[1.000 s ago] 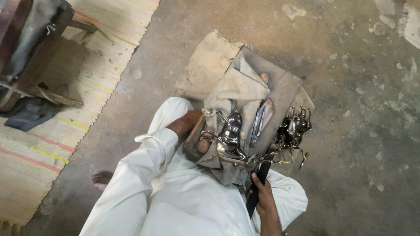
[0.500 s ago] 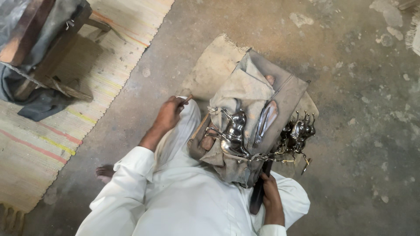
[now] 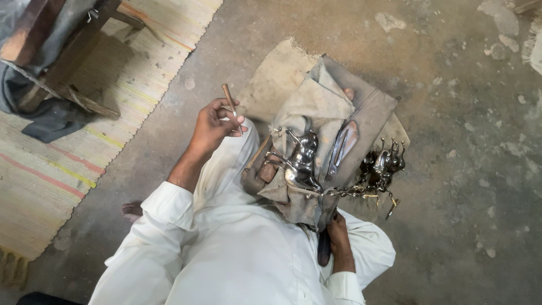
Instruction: The person sits on the floor finishing silver-toned metal camel figurines. They hold a figurine steady and work its surface and details with a small hand tool, repositioning the piece repeatedly, then use a wooden hand-press tool to work on the figurine while holding it against the work cloth.
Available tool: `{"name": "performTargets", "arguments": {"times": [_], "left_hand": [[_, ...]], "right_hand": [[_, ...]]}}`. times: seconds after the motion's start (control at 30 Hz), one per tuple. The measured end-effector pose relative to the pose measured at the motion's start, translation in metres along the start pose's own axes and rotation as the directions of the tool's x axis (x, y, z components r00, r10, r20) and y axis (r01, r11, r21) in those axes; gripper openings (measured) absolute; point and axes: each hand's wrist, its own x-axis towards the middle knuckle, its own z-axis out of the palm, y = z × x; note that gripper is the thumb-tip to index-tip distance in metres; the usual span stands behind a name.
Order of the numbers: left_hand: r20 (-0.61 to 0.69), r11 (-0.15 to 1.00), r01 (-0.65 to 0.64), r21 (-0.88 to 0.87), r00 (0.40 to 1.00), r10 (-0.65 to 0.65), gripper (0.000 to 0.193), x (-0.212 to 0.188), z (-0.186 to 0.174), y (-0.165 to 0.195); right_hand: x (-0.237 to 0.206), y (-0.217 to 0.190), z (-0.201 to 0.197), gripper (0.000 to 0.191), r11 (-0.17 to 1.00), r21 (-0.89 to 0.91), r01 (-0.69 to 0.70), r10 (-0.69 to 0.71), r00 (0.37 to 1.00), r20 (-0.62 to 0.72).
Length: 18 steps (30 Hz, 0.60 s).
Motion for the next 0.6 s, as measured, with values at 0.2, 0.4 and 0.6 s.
{"name": "performTargets", "arguments": {"times": [0.2,0.4,0.6], "left_hand": [[0.044,0.999,0.009,0.04,0.999,-0.011,0.041,-0.015,0.015,0.008],[0.141,0.996,-0.062,0.061,0.989,0.053,0.032,-0.025,0.043,0.012],[0.242,0.995,-0.076,0.067,0.969,0.058,0.035,-0.019,0.088,0.011]], "right_hand": [[-0.005,-0.002,0.004,0.025,1.0,-0.004,0.013,-0.013,1.0,0.002],[0.0,0.003,-0.004,0.031,0.998,0.068,0.012,-0.014,1.0,0.024],[0.0,-0.004,-0.037,0.036,0.916,0.39,-0.092,0.076,0.995,0.057]]}}
